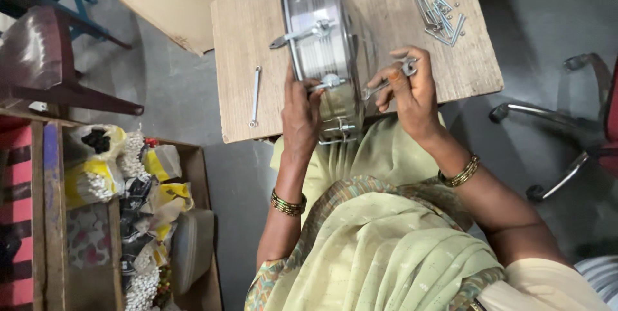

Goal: The person assembles or repairs a small drum by attaching metal hardware to the shell using a wrench and pliers, then tests the drum by striking the tiger-graphic drumhead.

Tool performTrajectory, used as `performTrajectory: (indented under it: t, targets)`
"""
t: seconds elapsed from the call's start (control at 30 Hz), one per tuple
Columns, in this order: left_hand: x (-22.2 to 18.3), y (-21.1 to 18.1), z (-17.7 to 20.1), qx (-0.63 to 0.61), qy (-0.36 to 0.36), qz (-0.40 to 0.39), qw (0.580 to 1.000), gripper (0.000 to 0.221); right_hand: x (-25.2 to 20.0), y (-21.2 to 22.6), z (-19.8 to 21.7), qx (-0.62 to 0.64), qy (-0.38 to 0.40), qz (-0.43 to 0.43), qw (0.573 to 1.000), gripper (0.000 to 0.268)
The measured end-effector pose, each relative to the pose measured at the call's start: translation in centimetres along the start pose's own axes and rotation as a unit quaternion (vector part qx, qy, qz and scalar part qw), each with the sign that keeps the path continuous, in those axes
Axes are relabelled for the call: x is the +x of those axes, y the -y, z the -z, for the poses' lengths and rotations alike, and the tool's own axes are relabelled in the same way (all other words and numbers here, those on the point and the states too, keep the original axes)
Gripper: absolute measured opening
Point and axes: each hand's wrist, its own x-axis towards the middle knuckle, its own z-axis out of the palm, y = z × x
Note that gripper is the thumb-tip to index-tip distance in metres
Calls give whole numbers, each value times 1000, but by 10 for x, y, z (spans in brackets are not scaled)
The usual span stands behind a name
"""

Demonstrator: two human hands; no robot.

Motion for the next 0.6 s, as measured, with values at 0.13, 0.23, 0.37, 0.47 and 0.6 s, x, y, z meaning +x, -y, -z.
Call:
performTrajectory:
  t: [0.13, 0.23, 0.37, 0.47, 0.6]
  targets:
    - [14, -6, 7, -123, 16, 141, 982, 51, 10, 23, 4, -34, 3, 20, 999, 33]
    - [36, 5, 1, -65, -5, 75, 995, 44, 30, 38, 2, -37, 13, 35, 999, 36]
    - [44, 12, -6, -38, -32, 91, 995, 31, 64, 54, -5, -25, 11, 54, 998, 38]
    - [36, 15, -7, -13, -40, 60, 997, 15, 94, 45, -12, -11, 9, 51, 999, 33]
    - [34, 19, -7, -24, -42, 71, 996, 15, 128, 14, -28, -4, 30, -31, 999, 35]
